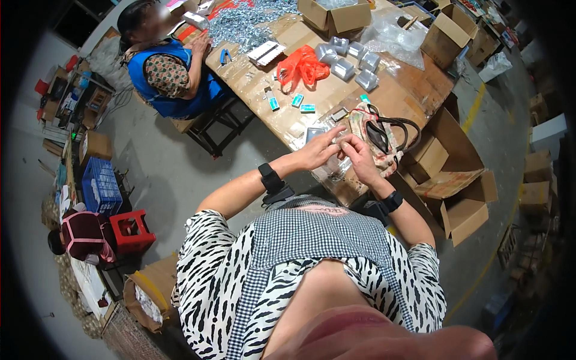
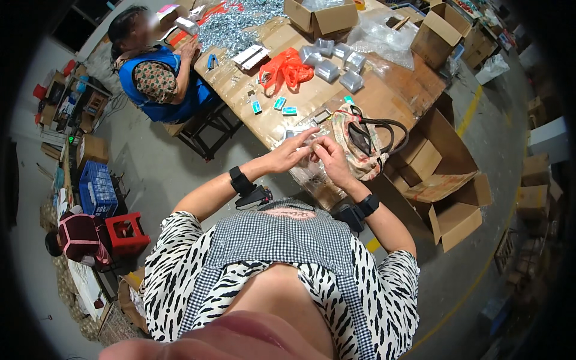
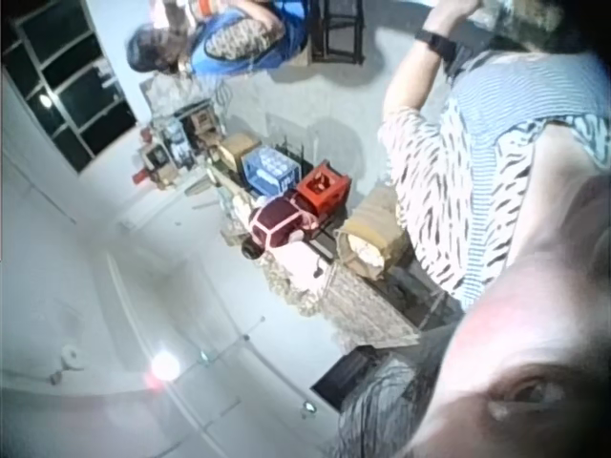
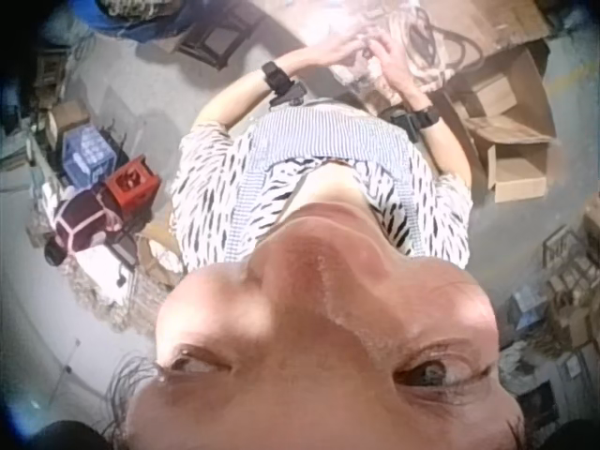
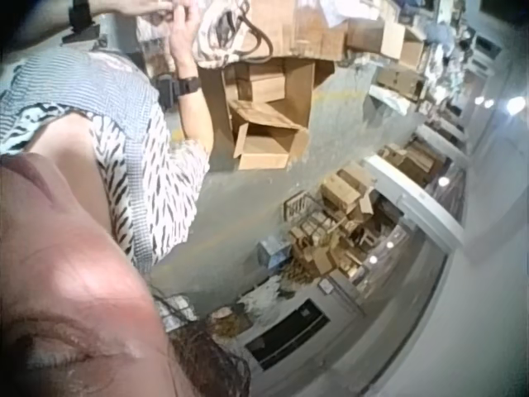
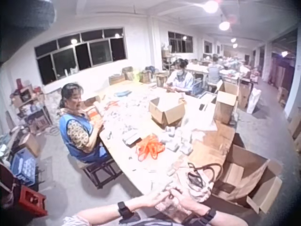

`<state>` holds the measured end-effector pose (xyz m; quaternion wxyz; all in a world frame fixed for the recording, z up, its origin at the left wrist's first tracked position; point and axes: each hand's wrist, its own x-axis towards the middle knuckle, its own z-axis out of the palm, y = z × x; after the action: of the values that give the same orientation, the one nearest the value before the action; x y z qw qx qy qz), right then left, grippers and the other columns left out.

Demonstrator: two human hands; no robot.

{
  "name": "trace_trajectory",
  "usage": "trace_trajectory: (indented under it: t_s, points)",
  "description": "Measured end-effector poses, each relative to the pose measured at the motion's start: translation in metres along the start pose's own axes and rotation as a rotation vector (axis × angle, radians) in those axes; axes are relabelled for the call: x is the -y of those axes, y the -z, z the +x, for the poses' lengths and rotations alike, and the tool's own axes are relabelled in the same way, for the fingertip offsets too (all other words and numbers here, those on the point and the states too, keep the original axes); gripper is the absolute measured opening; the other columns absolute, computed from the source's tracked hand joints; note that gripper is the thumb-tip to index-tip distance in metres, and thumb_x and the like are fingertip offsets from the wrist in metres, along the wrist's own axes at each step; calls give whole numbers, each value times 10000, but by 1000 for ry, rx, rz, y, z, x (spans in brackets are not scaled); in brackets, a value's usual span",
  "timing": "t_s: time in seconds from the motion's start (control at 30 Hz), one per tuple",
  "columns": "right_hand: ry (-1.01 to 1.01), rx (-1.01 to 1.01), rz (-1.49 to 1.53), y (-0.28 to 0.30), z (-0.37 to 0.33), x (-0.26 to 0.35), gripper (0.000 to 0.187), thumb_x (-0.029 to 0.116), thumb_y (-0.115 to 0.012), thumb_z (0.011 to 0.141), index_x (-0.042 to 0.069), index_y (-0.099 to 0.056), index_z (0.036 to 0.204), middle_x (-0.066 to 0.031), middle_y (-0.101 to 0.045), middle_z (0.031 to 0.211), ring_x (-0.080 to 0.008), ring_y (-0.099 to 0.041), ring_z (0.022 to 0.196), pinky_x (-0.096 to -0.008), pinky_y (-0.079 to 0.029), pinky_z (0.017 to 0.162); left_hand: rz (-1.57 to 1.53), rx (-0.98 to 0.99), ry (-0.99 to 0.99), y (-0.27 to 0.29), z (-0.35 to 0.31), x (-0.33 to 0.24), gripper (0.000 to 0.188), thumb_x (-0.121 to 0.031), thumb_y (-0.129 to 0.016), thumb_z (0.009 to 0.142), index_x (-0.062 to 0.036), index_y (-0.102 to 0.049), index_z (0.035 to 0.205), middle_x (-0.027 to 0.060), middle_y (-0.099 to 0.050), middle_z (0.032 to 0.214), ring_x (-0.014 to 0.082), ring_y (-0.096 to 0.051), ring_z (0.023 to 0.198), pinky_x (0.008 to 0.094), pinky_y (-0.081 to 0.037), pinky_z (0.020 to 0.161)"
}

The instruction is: Bagging small metal components at a warehouse workbench.

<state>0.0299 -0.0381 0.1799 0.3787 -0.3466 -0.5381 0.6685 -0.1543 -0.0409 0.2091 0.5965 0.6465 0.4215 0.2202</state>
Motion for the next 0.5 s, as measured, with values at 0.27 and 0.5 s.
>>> trace_trajectory:
  t_s: [0.27, 0.5]
  points:
    - [-22, 13, -44, -15, -4, -3, 131, 107, -469, 947, 14, -556, 914, -13, -572, 812, -66, -522, 704, -222, -443, 659, -332, -118, 52, -4, -5, 35, 479, -117, -353, 908, -40, -323, 1380, 83, -584, 971, 130, -581, 888, 286, -536, 717]
    - [62, -9, -229, 59, 25, -55, 154, 101, -450, 926, 9, -545, 847, -19, -576, 754, -84, -549, 671, -246, -447, 642, -392, -253, 204, -6, 60, 97, 320, -79, -421, 937, 8, -453, 1243, 131, -647, 959, 155, -644, 802, 271, -537, 617]
